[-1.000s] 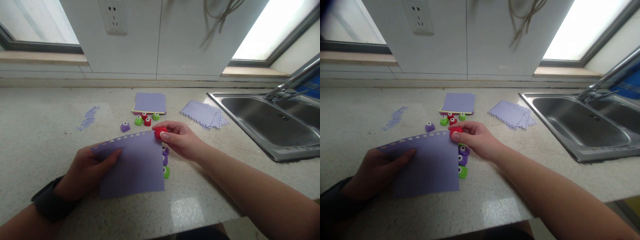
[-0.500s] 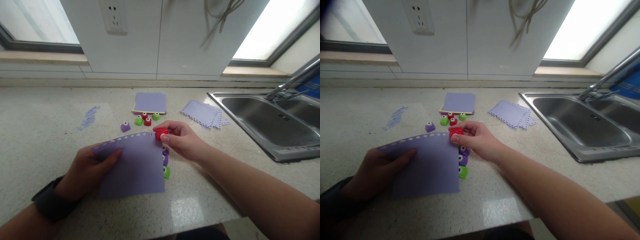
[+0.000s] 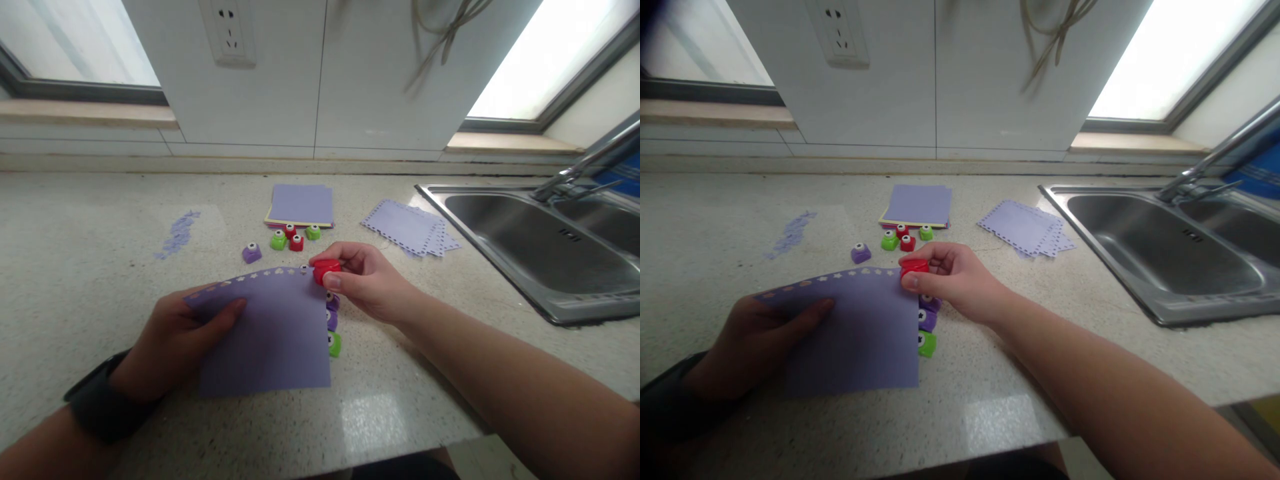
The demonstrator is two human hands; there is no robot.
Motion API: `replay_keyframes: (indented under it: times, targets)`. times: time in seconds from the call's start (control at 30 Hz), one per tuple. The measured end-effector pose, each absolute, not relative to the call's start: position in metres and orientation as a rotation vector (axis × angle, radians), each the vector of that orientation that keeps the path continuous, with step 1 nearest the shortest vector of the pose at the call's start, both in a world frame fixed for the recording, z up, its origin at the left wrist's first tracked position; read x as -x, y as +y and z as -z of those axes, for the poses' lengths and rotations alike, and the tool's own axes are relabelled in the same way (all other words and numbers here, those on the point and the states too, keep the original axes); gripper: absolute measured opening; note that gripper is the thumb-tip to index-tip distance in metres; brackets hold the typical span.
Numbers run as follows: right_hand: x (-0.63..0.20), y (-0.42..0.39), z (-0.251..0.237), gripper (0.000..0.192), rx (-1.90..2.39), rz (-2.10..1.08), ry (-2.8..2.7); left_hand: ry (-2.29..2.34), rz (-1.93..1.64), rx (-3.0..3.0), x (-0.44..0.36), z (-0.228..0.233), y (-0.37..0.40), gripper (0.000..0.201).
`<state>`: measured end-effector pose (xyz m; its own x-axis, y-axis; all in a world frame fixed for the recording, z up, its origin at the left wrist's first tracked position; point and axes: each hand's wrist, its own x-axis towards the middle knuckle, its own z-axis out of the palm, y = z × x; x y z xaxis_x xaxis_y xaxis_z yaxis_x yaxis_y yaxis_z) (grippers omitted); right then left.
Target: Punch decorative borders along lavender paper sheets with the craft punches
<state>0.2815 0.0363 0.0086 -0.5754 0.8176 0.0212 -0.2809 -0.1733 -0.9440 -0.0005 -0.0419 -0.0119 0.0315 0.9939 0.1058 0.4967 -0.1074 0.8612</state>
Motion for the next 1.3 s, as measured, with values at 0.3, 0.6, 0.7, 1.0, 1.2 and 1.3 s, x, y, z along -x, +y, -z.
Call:
replay_keyframes:
  times: [0.3,0.6,0.7,1.0,1.2,1.3]
  targets:
    - [-0.281,0.0356,-0.0108,0.03,0.651,-1.835,-1.327,1.51,-0.995,-1.67,0.0012,0.0124,-0.0438,0.024]
    - [-0.2835,0.0369,-0.0089,0.028,0.667,-1.827,-1.351,1.527,-0.972,-1.711,0.0014,0.0116,-0.0431,0.024]
    - [-0.2827,0.0373,-0.0091,0.031,0.678,-1.829,-1.334,1.501,-0.979,-1.717,0.0008,0.0111,-0.0427,0.024]
    - [-0.2794,0.0354,-0.0109,0.032,0.685,-1.831,-1.302,1.479,-1.002,-1.711,-0.0004,0.0119,-0.0421,0.025]
    - [-0.2795,0.0346,-0.0126,0.032,0.717,-1.814,-1.31,1.479,-1.03,-1.696,-0.0016,0.0097,-0.0423,0.023]
    - [-0.2788,0.0338,-0.0143,0.033,0.728,-1.814,-1.316,1.471,-1.035,-1.68,-0.0012,0.0109,-0.042,0.021]
